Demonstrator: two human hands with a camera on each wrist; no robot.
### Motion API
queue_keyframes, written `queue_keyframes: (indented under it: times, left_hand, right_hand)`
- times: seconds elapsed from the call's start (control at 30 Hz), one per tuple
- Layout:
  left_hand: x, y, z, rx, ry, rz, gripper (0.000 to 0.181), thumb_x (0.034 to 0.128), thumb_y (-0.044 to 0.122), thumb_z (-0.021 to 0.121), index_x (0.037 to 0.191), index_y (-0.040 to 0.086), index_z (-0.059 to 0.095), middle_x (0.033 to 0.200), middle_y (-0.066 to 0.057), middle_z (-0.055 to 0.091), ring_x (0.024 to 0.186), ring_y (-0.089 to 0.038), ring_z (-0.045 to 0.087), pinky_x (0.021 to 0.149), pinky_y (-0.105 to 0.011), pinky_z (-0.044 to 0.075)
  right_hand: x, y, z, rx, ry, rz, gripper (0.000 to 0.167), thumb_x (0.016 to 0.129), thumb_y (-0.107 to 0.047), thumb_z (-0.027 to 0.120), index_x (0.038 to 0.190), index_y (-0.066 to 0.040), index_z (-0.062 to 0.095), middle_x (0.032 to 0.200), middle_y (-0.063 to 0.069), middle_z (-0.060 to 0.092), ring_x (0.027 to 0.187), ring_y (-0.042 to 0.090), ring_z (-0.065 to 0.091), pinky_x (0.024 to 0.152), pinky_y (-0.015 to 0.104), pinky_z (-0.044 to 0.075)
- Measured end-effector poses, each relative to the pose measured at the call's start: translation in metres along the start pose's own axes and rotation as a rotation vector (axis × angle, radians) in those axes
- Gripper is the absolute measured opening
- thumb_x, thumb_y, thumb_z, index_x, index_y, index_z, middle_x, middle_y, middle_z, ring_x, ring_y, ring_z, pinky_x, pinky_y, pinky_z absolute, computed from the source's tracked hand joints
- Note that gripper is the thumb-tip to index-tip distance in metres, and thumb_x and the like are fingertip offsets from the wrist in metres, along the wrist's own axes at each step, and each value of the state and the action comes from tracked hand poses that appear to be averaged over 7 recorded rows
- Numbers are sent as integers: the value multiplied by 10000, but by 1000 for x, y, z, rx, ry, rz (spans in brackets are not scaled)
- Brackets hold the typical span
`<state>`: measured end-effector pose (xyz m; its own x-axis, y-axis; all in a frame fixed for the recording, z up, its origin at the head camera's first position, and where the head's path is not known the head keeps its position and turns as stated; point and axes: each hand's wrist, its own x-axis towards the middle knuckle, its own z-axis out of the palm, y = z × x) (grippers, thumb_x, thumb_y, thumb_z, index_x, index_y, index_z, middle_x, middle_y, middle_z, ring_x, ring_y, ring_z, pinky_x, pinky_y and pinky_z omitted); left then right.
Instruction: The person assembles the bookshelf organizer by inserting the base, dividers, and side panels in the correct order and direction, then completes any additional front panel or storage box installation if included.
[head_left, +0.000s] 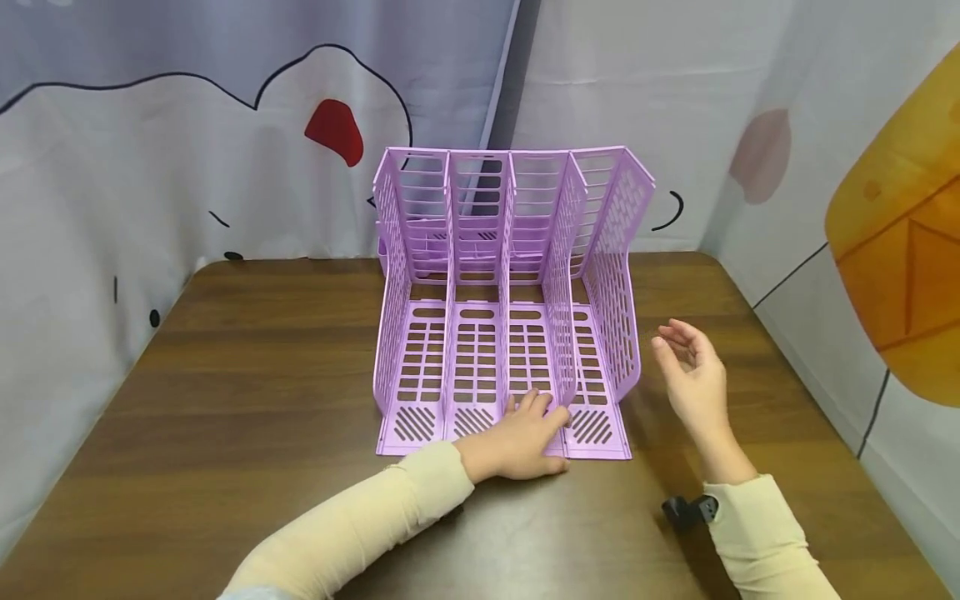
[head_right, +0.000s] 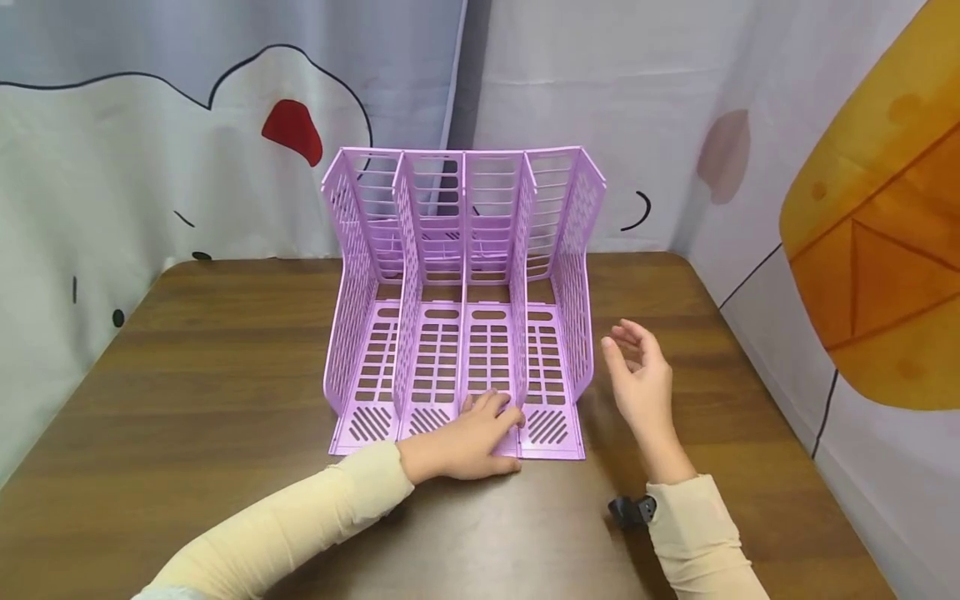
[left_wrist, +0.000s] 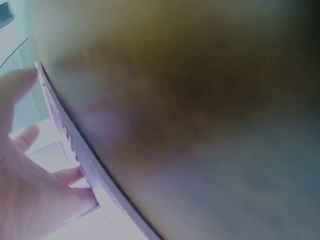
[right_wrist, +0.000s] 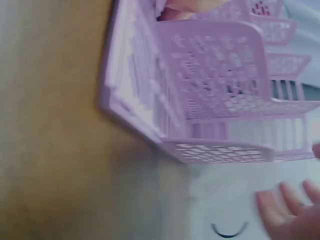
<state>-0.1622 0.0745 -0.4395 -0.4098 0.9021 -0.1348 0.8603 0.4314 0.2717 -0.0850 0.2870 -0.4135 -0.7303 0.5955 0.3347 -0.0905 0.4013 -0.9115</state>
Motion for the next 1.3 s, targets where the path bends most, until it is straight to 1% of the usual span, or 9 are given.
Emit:
queue_keyframes:
  times: [0.1, 0.2, 0.33, 0.43, 0.6, 0.77, 1.03, 1.17, 1.3]
  left_hand:
    - [0, 1, -1, -60, -18, 7, 650, 864, 490, 656, 1424, 278, 402, 1529, -213, 251, 1434, -461, 140, 1093, -687, 131]
    - [7, 4, 1, -21, -14, -19, 759, 830, 572, 654, 1480, 318, 355, 1568, -233, 144, 1442, -471, 60, 1082, -708, 101]
    - [13, 3, 4, 49, -17, -124, 874, 762, 701, 633, 1501, 353, 323, 1580, -267, 43, 1449, -458, 2, 1076, -722, 82]
    - [13, -3, 7, 113, -26, -174, 907, 742, 778, 572, 1509, 382, 294, 1569, -297, 28, 1446, -465, 8, 1063, -736, 92]
    - [10, -8, 9, 219, 14, -156, 853, 782, 817, 448, 1504, 385, 306, 1551, -317, 112, 1422, -513, 87, 1019, -764, 166]
    - [13, -8, 13, 270, 44, -199, 843, 795, 841, 362, 1504, 389, 303, 1537, -325, 169, 1410, -528, 127, 991, -776, 204]
    - [16, -9, 10, 296, 28, -254, 851, 801, 849, 298, 1520, 398, 239, 1542, -335, 120, 1419, -521, 89, 1007, -772, 177]
    - [15, -10, 8, 278, 26, -261, 845, 809, 839, 307, 1523, 393, 233, 1539, -342, 108, 1420, -521, 75, 1010, -773, 165]
    - [11, -15, 6, 198, 40, -251, 822, 821, 806, 380, 1518, 386, 259, 1535, -349, 101, 1415, -528, 76, 1022, -769, 141]
  right_hand:
    - [5, 11, 3, -27, -192, 144, 625, 998, -277, 521, 1483, 32, 278, 1412, 274, 450, 1258, 345, 498, 990, 258, 460]
    - [7, 21, 15, -116, -306, 177, 609, 1015, -331, 467, 1470, 40, 305, 1361, 319, 480, 1207, 419, 516, 1000, 467, 450]
    - [0, 22, 34, -321, -285, 49, 456, 1012, -275, 479, 1296, 82, 506, 1110, 315, 634, 1029, 426, 612, 910, 540, 471]
    - [-6, 18, 46, -397, -277, -14, 399, 997, -242, 507, 1219, 88, 544, 1022, 302, 661, 963, 434, 635, 842, 555, 492]
    - [-6, 14, 58, -459, -229, -64, 275, 973, -141, 512, 1051, 109, 594, 858, 278, 665, 791, 401, 637, 716, 542, 505]
    - [-9, 12, 59, -458, -240, -72, 202, 915, -23, 493, 930, 131, 622, 707, 208, 630, 601, 279, 554, 557, 432, 497]
    - [-23, 3, 54, -440, -261, -59, 229, 901, -13, 509, 1016, 144, 632, 675, 153, 617, 578, 221, 538, 506, 340, 469]
    - [-22, 0, 54, -445, -278, -68, 225, 905, -14, 517, 1012, 147, 633, 722, 199, 647, 616, 255, 572, 558, 399, 509]
    - [-17, -4, 56, -467, -312, -110, 203, 911, -32, 526, 963, 137, 626, 793, 257, 664, 684, 324, 612, 635, 494, 522]
